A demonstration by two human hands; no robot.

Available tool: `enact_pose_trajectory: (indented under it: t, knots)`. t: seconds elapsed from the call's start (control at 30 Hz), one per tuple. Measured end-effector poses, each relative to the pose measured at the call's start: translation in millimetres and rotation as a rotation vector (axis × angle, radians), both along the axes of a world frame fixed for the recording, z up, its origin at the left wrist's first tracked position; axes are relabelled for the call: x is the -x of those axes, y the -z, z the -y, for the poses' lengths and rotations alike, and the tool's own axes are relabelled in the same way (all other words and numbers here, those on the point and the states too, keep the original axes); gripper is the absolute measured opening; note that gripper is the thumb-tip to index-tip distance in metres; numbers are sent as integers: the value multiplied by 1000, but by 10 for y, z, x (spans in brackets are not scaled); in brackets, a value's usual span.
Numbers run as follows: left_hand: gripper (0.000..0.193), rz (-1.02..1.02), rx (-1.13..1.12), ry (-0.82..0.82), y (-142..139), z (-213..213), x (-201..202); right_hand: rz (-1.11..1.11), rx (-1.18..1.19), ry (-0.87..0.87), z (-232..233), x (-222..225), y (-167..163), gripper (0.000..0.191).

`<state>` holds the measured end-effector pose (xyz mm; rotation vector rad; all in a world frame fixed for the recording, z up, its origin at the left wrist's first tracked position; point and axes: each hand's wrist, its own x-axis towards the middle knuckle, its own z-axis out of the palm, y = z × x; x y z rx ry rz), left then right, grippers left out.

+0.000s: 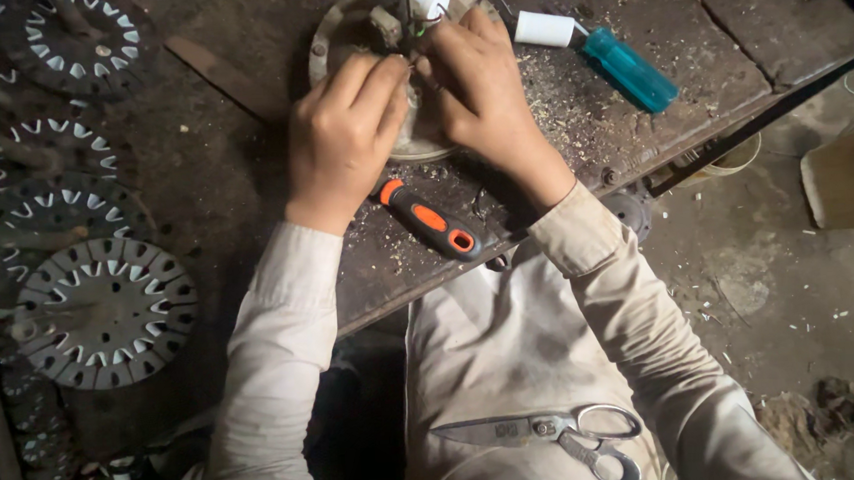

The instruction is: The person sits on the floor and uses scissors to trim wires on a circular motor component. They then use a screwdriver to adjust parts and wrap white tape around the wires. A second person is visible nearby working on a separate item.

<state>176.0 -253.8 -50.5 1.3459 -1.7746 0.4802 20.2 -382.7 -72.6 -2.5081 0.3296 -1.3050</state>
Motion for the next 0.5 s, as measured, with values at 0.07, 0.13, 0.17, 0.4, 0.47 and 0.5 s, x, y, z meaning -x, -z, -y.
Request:
enact_pose_trajectory:
  t: [0.07, 0.13, 0.17, 0.4, 0.47, 0.5]
  knots:
    - [12, 1, -28, -16, 37, 26, -7, 0, 29, 3, -20, 10, -3, 15]
    - [9, -227, -55, 76, 83, 77, 25, -9, 44, 8, -30, 10, -9, 15]
    - [9, -342, -66, 121, 97, 104, 37, -19, 44, 11, -32, 8, -12, 15]
    - [19, -827, -445, 131, 1, 79, 16, 1, 32, 18, -27, -9, -4, 15]
    - [15, -265, -99, 43, -36, 10, 21, 7, 26, 15, -18, -9, 6, 16]
    - [14, -233, -77, 40, -47, -8, 34, 9, 19, 15, -15, -8, 11, 16]
